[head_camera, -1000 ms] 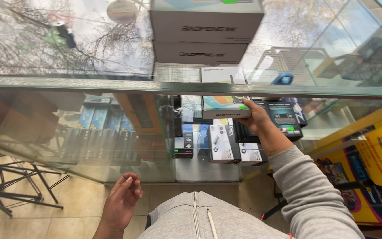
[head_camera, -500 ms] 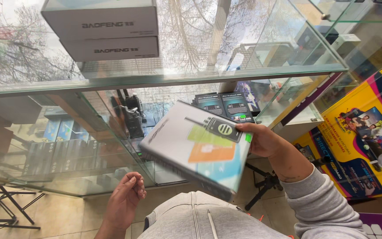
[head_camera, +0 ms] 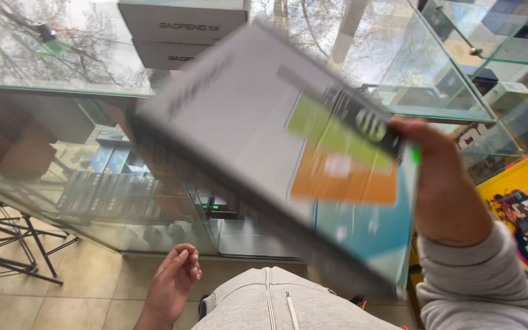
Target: The person organizes boxes of electronic equipment on a glass display shelf, picking up and rearranging walkie-talkie boxes and other small boxed devices.
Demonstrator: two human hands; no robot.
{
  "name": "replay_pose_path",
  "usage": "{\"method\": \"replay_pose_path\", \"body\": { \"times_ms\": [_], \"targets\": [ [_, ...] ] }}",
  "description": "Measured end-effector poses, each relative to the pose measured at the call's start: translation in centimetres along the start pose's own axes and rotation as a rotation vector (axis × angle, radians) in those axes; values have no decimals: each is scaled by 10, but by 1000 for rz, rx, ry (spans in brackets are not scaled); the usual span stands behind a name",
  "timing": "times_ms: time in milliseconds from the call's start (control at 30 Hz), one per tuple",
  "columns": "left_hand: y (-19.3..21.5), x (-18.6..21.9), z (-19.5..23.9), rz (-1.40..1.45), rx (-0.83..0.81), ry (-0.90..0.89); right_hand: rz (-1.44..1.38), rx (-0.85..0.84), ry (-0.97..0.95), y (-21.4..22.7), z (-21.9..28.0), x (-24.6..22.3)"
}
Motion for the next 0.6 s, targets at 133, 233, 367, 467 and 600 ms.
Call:
{"method": "replay_pose_path", "body": {
  "times_ms": [133, 233, 367, 467, 600],
  "targets": [
    [12, 13, 5, 5, 62, -23, -781, 297, -375, 0, -100, -3],
    [20, 26, 5, 20, 54, -39, -939, 160, -487, -45, -155, -37],
    [39, 38, -5, 47, 56, -42, -579, 210, -525, -65, -210, -20],
    [63, 43, -16, 73, 59, -55, -519, 348, -595, -78, -243, 0],
    [95, 53, -32, 75, 70, -59, -526, 384, -615, -99, -276, 15]
  ]
}}
Point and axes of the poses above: each hand's wrist, its own z-axis away from the middle knuckle, its own y-axis out of the back of the hand, x = y × z, the point moved 2 cm from there along -z, towards the middle knuckle, and after that the axes turned 13 degrees about -z, right-handed, at the moved point
